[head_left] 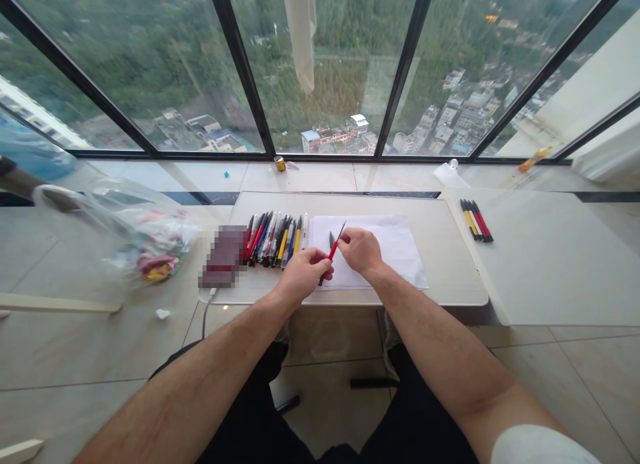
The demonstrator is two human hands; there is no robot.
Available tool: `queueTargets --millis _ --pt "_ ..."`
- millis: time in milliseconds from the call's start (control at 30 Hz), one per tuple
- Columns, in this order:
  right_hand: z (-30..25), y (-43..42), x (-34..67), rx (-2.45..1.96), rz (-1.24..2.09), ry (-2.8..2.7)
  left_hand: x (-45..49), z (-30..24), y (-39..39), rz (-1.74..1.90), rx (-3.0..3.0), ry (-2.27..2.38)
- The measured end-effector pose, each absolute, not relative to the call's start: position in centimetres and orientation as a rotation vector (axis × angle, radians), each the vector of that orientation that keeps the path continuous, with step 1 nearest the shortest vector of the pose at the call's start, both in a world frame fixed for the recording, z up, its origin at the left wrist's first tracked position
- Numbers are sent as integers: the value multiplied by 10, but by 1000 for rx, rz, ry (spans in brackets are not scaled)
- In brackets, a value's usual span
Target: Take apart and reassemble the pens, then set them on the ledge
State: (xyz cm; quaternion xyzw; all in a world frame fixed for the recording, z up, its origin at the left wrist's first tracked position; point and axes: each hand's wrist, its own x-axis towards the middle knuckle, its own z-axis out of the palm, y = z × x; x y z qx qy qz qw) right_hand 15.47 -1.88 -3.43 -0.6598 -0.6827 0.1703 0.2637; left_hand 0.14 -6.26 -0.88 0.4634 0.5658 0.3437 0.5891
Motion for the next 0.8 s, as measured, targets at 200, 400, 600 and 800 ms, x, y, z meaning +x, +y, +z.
queueTargets --millis 200,400,600,800 --pt "-38 -14 147 -1896 439 -1894 2 -6 -61 834 901 1321" --pt "-38 -13 146 -1979 405 -1923 2 -7 -60 857 860 1314" --pt "-35 -14 144 -2077 359 -1907 3 -8 -61 851 881 1305" --pt "-35 -12 145 -2086 370 -1948 3 -6 -62 837 899 1308"
